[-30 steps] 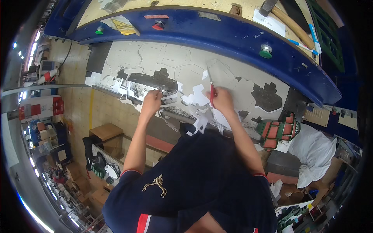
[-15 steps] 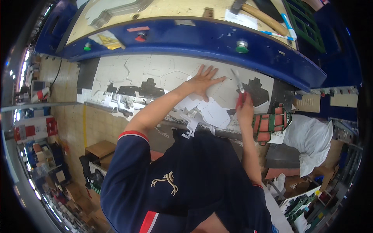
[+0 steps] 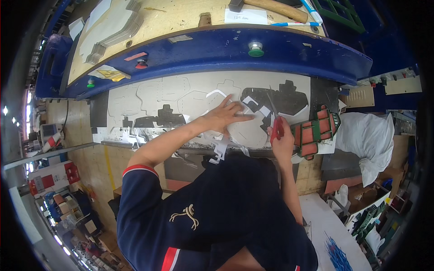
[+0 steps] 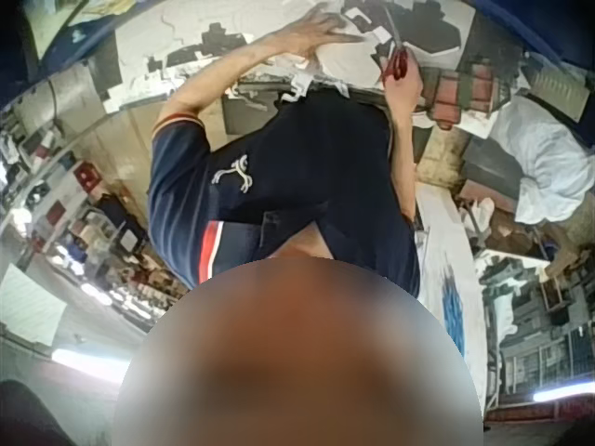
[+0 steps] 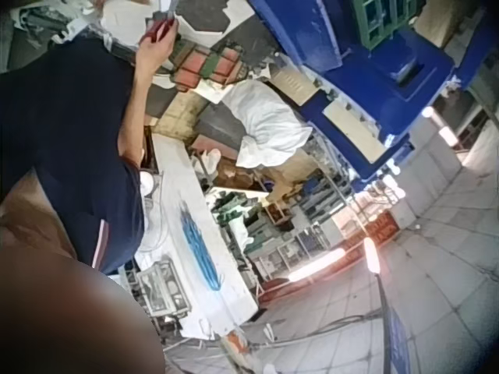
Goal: Cut out shoe component patterns from paper sheets using scissors.
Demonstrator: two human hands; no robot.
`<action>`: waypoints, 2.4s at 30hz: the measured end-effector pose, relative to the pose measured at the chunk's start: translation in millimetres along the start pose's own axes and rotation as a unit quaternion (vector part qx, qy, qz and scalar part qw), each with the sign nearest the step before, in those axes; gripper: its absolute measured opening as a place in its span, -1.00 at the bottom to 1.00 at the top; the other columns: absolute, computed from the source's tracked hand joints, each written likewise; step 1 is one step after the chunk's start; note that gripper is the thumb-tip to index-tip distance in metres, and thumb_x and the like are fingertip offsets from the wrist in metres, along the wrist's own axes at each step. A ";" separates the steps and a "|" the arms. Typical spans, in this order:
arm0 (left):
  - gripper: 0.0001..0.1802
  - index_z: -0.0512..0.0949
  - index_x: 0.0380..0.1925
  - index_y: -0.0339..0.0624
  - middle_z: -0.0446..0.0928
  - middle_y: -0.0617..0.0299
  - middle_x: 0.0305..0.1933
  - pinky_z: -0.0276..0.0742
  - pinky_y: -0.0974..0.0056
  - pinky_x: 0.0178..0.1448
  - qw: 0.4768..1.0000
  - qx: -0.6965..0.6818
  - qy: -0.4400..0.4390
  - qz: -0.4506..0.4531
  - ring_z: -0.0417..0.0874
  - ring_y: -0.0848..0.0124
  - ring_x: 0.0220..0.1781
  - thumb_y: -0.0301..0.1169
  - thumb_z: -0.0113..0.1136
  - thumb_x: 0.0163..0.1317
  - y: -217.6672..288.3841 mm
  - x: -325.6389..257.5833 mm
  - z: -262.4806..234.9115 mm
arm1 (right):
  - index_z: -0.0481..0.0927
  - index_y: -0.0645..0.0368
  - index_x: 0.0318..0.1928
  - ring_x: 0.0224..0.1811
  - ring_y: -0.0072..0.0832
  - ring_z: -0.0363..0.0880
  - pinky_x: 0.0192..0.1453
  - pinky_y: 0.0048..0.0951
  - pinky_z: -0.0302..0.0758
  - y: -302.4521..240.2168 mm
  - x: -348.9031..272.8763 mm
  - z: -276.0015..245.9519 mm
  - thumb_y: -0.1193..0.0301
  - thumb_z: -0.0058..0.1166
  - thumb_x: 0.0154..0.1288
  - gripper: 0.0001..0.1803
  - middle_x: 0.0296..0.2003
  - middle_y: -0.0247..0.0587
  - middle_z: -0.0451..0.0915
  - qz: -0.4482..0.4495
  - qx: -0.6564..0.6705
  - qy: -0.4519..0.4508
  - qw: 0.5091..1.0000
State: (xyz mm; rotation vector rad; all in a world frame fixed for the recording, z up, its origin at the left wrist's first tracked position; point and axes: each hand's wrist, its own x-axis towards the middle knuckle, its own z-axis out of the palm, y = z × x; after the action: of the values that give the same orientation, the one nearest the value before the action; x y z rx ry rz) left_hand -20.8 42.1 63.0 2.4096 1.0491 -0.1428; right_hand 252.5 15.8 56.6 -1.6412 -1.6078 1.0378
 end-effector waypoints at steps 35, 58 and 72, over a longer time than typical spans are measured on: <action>-0.10 0.46 0.23 0.22 0.37 -0.10 0.09 0.37 0.00 0.14 0.819 0.140 0.548 -0.101 0.43 0.00 0.09 0.00 0.50 -0.28 24.6 -146.4 -220.1 | 0.40 0.40 0.18 -0.03 -0.45 0.55 0.10 -0.46 0.47 -3.2 -4.1 -22.7 0.50 0.16 0.32 -0.54 -0.03 -0.09 0.59 -0.041 0.099 0.183 0.977; -0.02 0.02 0.40 0.09 0.21 -0.11 0.21 0.62 0.14 0.00 0.350 -0.437 0.815 -0.148 0.54 0.17 0.01 -0.75 0.24 0.01 -161.2 -241.9 -262.1 | 0.39 0.33 0.21 -0.10 -0.45 0.61 0.01 -0.49 0.54 -187.4 23.5 55.4 0.63 0.20 0.20 -0.46 -0.15 -0.10 0.63 -0.167 0.199 -0.005 0.966; -0.54 0.28 0.16 -0.23 0.62 0.11 -0.35 0.51 0.43 -0.40 0.579 -0.365 0.684 -0.251 0.62 0.48 -0.44 -0.33 0.15 0.35 -87.1 -240.6 -184.8 | 0.46 0.36 0.13 -0.51 -0.62 0.56 -0.45 -0.59 0.46 -105.4 0.4 20.6 0.42 0.30 0.20 -0.48 -0.43 -0.28 0.61 0.090 0.128 -0.164 0.974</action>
State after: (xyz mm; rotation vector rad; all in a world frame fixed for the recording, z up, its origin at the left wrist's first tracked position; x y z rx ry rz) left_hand -269.0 24.2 257.1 1.0103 1.7899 1.8339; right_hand 180.7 22.2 136.1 -1.5175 -1.4656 1.6082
